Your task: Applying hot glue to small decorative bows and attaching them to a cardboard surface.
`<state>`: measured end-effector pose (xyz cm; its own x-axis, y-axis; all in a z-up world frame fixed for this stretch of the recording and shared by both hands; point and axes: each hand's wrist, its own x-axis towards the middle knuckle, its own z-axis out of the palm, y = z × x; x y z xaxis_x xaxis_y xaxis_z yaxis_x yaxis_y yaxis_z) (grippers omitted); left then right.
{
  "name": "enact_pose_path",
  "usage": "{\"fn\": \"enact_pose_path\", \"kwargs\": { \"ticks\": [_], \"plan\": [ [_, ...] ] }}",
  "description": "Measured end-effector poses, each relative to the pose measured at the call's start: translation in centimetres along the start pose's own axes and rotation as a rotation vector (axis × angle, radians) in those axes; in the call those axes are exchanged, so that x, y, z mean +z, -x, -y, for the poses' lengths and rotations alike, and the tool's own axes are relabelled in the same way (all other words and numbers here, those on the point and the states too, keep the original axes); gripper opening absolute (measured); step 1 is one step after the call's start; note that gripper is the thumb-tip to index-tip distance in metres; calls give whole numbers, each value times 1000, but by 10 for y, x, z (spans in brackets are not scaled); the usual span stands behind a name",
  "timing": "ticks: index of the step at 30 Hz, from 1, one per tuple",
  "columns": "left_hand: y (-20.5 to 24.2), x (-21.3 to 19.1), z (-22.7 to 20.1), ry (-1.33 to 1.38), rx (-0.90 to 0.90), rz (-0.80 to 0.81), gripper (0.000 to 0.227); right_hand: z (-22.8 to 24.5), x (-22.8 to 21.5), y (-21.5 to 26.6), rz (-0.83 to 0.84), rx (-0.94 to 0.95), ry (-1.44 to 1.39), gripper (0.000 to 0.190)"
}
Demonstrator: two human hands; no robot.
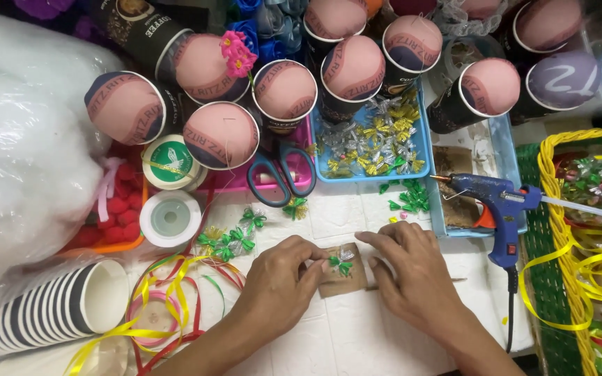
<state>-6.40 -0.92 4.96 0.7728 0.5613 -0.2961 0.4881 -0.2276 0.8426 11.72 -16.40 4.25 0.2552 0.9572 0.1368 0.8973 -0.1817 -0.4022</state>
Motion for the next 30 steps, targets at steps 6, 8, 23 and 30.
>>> {"fn": "enact_pose_path", "kwargs": {
  "ticks": [6,8,23,30],
  "plan": [
    [-11,6,-1,37,33,5,20,22,-16,-1,49,151,-278,23],
    [-12,6,-3,40,18,27,18,20,-12,-2,33,140,-298,22],
    [-21,7,-4,-70,2,46,15,11,6,-1,130,300,-297,14],
    [-22,13,4,-140,-2,22,9,9,15,-1,104,257,-207,11]
  ]
}}
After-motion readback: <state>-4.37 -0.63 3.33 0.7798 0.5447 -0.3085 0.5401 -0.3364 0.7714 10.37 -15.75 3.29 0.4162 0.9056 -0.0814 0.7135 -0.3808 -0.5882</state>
